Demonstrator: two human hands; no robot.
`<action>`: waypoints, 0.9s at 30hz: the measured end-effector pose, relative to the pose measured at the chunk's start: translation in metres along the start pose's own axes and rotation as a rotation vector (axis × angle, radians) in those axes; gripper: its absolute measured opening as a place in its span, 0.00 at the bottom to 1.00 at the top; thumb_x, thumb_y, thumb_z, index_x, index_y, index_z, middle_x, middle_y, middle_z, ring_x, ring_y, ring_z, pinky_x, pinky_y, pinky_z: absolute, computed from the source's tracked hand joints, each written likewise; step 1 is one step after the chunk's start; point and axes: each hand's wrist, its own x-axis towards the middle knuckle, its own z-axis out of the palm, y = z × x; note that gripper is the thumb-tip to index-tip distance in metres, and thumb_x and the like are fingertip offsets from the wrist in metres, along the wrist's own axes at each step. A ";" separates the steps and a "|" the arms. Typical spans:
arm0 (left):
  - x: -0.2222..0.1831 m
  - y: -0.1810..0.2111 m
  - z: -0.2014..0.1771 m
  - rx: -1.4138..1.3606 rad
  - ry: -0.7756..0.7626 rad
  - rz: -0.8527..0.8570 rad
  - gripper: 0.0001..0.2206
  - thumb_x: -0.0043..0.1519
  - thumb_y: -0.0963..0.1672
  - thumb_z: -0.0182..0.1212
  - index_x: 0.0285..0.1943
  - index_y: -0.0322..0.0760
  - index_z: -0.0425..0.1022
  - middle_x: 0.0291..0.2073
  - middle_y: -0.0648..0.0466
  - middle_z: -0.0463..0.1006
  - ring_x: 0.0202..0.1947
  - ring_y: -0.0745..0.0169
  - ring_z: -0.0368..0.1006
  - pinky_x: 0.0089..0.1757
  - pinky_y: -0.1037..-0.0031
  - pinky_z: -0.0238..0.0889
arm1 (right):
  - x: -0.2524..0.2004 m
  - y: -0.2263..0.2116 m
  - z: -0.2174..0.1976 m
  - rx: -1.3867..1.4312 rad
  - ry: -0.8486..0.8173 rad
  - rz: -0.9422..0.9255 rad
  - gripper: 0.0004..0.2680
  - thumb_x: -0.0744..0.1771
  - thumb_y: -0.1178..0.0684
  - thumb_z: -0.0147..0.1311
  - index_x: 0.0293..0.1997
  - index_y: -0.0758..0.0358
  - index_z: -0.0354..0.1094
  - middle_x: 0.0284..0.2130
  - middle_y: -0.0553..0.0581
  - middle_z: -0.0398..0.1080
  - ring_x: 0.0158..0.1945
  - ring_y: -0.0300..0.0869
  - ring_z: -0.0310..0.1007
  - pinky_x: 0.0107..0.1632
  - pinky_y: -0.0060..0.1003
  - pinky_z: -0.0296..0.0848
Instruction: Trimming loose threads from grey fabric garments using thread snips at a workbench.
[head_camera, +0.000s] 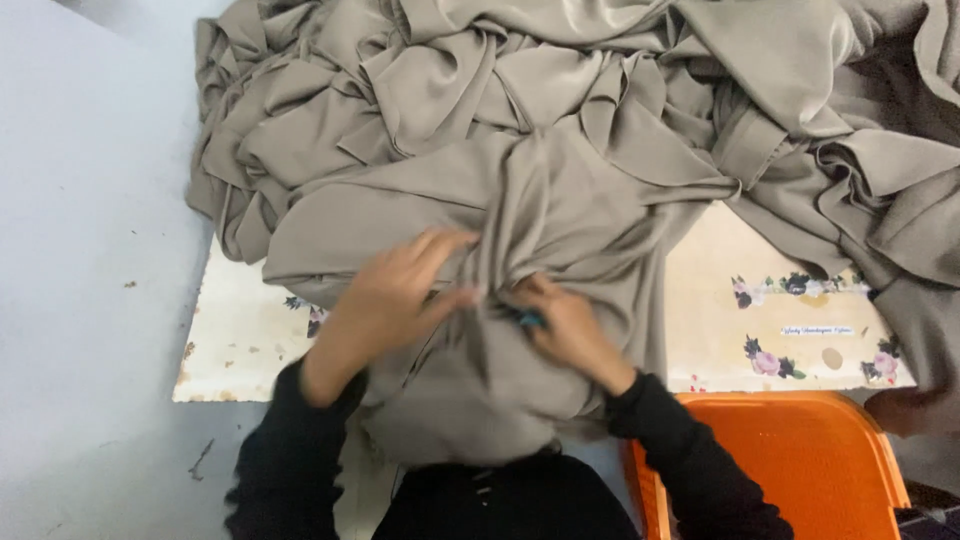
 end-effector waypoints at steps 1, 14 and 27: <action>0.018 -0.003 0.005 -0.092 0.098 0.132 0.27 0.68 0.54 0.47 0.74 0.42 0.60 0.65 0.45 0.70 0.60 0.41 0.71 0.58 0.50 0.62 | -0.008 -0.008 0.013 0.001 -0.050 -0.088 0.18 0.60 0.56 0.60 0.56 0.56 0.74 0.55 0.62 0.74 0.50 0.60 0.78 0.52 0.57 0.74; 0.139 -0.051 0.139 0.102 0.064 0.320 0.20 0.59 0.54 0.67 0.55 0.45 0.77 0.44 0.52 0.71 0.52 0.44 0.72 0.56 0.58 0.62 | -0.073 -0.028 -0.014 0.030 -0.229 -0.378 0.19 0.56 0.55 0.60 0.53 0.56 0.71 0.45 0.58 0.75 0.37 0.62 0.78 0.32 0.52 0.75; 0.010 0.015 0.017 -0.633 0.208 0.586 0.06 0.61 0.42 0.66 0.43 0.39 0.73 0.35 0.52 0.78 0.34 0.51 0.74 0.41 0.62 0.68 | -0.020 -0.025 -0.081 0.839 0.125 -0.307 0.24 0.57 0.54 0.69 0.57 0.70 0.68 0.37 0.58 0.63 0.16 0.30 0.55 0.22 0.25 0.58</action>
